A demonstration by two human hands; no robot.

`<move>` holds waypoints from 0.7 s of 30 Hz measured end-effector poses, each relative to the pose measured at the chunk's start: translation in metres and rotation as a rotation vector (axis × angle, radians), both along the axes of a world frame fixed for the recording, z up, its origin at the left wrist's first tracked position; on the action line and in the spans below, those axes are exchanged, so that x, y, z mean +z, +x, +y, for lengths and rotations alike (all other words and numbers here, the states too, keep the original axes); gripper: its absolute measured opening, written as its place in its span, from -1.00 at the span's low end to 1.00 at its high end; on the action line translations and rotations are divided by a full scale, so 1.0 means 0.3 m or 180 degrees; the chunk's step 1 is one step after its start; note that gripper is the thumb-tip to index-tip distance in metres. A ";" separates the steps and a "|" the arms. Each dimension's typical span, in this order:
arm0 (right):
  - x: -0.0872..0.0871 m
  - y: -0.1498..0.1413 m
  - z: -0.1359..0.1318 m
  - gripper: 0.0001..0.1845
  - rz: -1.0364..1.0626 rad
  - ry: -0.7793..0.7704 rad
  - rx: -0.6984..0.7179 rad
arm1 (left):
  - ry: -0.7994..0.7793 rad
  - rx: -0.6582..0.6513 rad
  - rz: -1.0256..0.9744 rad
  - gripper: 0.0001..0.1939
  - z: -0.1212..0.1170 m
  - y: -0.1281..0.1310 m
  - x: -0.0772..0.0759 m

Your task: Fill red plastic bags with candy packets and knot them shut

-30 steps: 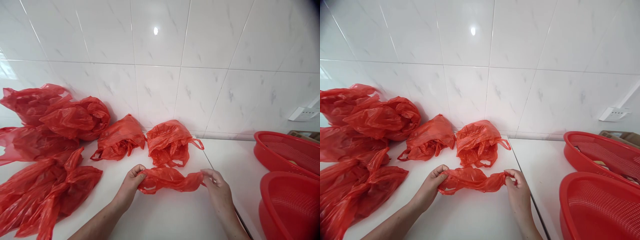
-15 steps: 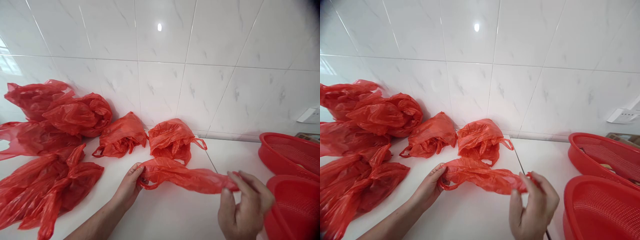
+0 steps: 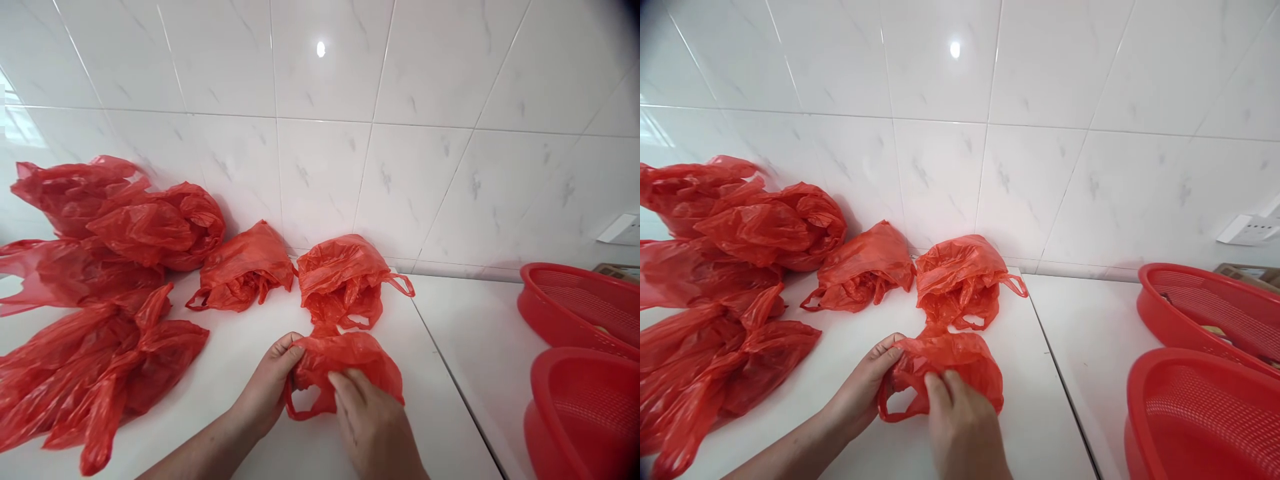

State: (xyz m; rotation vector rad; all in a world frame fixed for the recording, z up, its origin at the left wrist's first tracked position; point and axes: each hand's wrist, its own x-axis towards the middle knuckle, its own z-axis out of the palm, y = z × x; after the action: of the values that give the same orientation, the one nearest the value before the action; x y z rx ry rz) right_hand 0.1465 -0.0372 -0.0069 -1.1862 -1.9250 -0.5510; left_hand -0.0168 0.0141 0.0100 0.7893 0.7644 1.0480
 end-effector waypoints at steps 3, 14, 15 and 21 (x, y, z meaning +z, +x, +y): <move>0.001 0.118 0.038 -0.77 0.0151 -0.0337 -0.0447 | -0.0157 0.0135 0.0004 -0.72 0.005 -0.013 0.017; 0.068 0.062 -0.037 -0.75 0.0029 0.0318 0.0313 | 0.0079 0.0150 0.0131 -0.72 -0.001 -0.001 0.019; 0.050 0.038 -0.035 -0.76 0.0057 0.0161 0.0445 | 0.0132 0.0109 0.0141 -0.72 -0.007 0.002 0.019; -0.040 0.031 0.041 -0.71 0.0638 -0.0799 0.0209 | 0.0330 -0.0641 0.0453 -0.68 -0.059 0.011 0.031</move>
State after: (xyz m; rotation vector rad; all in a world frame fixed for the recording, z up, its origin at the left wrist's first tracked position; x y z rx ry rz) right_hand 0.1558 -0.0249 -0.0189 -1.2763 -1.8898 -0.1506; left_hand -0.0134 -0.0037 0.0194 1.0167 0.7382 0.8621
